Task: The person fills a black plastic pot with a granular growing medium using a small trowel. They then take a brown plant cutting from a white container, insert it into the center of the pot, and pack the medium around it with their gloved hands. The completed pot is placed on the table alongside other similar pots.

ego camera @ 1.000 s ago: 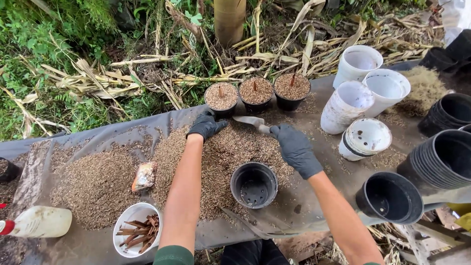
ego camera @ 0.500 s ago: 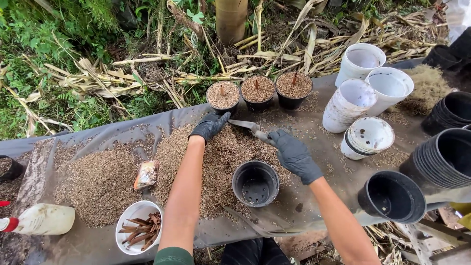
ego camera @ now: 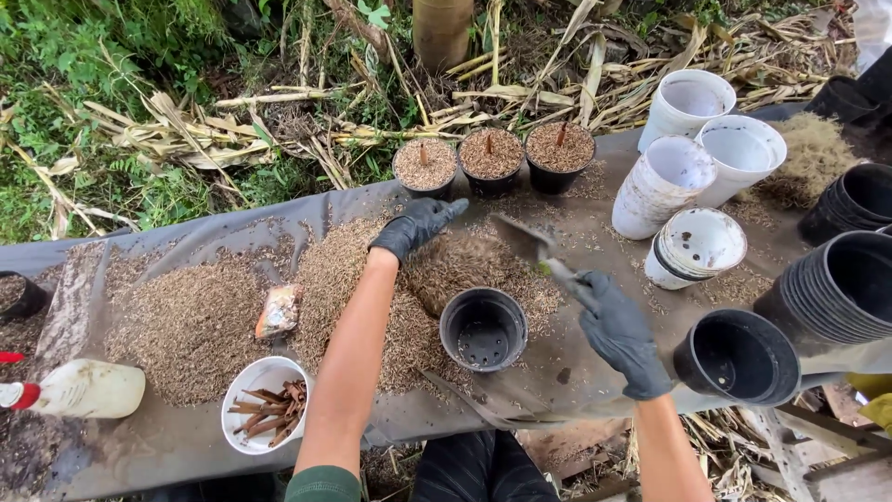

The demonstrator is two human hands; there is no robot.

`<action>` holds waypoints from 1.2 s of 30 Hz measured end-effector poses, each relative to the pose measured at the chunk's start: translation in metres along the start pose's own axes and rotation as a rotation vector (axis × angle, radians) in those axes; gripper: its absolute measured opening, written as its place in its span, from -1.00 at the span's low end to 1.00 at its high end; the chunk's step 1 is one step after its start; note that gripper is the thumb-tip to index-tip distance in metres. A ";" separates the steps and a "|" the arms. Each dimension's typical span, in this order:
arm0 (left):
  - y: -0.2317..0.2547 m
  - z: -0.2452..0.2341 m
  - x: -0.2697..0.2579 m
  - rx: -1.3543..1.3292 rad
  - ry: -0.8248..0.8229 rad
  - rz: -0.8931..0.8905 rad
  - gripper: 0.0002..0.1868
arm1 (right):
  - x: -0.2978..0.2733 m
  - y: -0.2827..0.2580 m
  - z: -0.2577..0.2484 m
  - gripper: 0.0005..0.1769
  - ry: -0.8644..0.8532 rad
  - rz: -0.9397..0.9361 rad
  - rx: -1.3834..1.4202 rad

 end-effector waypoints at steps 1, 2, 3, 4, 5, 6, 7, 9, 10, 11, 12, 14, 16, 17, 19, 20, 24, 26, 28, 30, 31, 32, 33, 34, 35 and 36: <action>-0.029 0.016 0.027 0.001 0.002 -0.002 -0.35 | -0.004 -0.008 -0.007 -0.37 -0.001 -0.002 0.002; -0.054 0.026 0.054 -0.075 0.055 0.041 -0.34 | -0.008 -0.011 -0.015 -0.36 0.016 0.054 0.002; -0.080 0.034 0.080 -0.146 0.108 0.084 -0.34 | -0.013 -0.015 -0.022 -0.35 0.035 0.111 0.007; -0.069 0.032 0.062 -0.141 0.111 0.083 -0.34 | -0.017 -0.022 -0.019 -0.35 0.036 0.109 0.012; -0.058 0.031 0.044 -0.130 0.125 0.075 -0.36 | -0.023 -0.024 -0.020 -0.40 0.094 0.167 0.071; -0.048 0.030 0.026 -0.119 0.140 0.066 -0.37 | -0.028 -0.025 -0.021 -0.44 0.150 0.226 0.131; -0.054 0.037 0.027 -0.119 0.139 0.064 -0.37 | -0.026 -0.034 -0.018 -0.44 0.149 0.228 0.132; -0.064 0.052 0.028 0.000 0.160 0.076 -0.29 | -0.018 -0.056 0.004 -0.56 -0.083 0.203 -0.049; -0.069 0.057 0.030 -0.003 0.161 0.074 -0.29 | -0.018 -0.058 0.014 -0.56 -0.086 0.201 -0.051; -0.072 0.060 0.032 0.086 0.181 0.086 -0.22 | -0.016 -0.060 0.026 -0.58 -0.126 0.193 -0.080; -0.074 0.063 0.035 0.175 0.201 0.097 -0.16 | -0.014 -0.062 0.037 -0.60 -0.165 0.185 -0.109; -0.065 0.069 0.037 0.092 0.176 0.104 -0.20 | -0.002 -0.040 0.066 -0.60 -0.195 0.212 -0.114; -0.052 0.070 0.027 0.012 0.149 0.112 -0.24 | 0.003 -0.025 0.078 -0.59 -0.223 0.241 -0.116; -0.046 0.066 0.016 -0.055 0.149 0.110 -0.23 | 0.006 -0.026 0.072 -0.60 -0.165 0.217 -0.031; -0.032 0.061 -0.005 -0.122 0.146 0.107 -0.22 | 0.009 -0.029 0.058 -0.60 -0.107 0.197 0.054; -0.025 0.058 -0.014 -0.148 0.155 0.102 -0.22 | 0.009 -0.032 0.048 -0.60 -0.057 0.197 0.160; -0.001 0.033 -0.038 -0.246 0.210 0.093 -0.24 | 0.011 -0.025 0.032 -0.59 -0.077 0.163 0.051; 0.001 0.021 -0.066 -0.283 0.208 0.119 -0.22 | -0.004 -0.072 0.003 -0.59 -0.130 0.147 0.009; -0.001 0.015 -0.097 -0.316 0.207 0.142 -0.20 | -0.012 -0.080 -0.004 -0.59 -0.183 0.128 -0.028; 0.004 0.011 -0.130 -0.425 0.205 0.223 -0.09 | -0.009 -0.045 -0.001 -0.53 -0.155 0.161 -0.128; 0.000 0.020 -0.150 -0.420 0.208 0.229 -0.09 | -0.007 -0.044 0.003 -0.53 -0.148 0.158 -0.125; 0.001 0.028 -0.171 -0.453 0.206 0.295 0.04 | -0.004 -0.044 0.004 -0.54 -0.143 0.133 -0.242; 0.002 0.038 -0.193 -0.487 0.194 0.361 0.20 | -0.006 -0.043 0.006 -0.54 -0.138 0.118 -0.359; -0.005 0.058 -0.190 -0.483 0.188 0.367 0.20 | -0.002 -0.036 0.010 -0.54 -0.132 0.124 -0.356; -0.012 0.076 -0.191 -0.354 0.272 0.380 0.26 | 0.002 -0.043 0.012 -0.69 -0.076 -0.019 -0.366; -0.019 0.093 -0.194 -0.225 0.356 0.392 0.34 | 0.004 -0.051 0.015 -0.73 -0.018 -0.161 -0.374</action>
Point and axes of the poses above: each hand's wrist, its own x-axis towards the middle knuckle, its own z-axis out of the palm, y = z × x, the point moved 9 cm from there along x, towards the middle knuckle, and after that the axes turned 7 degrees about -z, right-handed, at the moved point
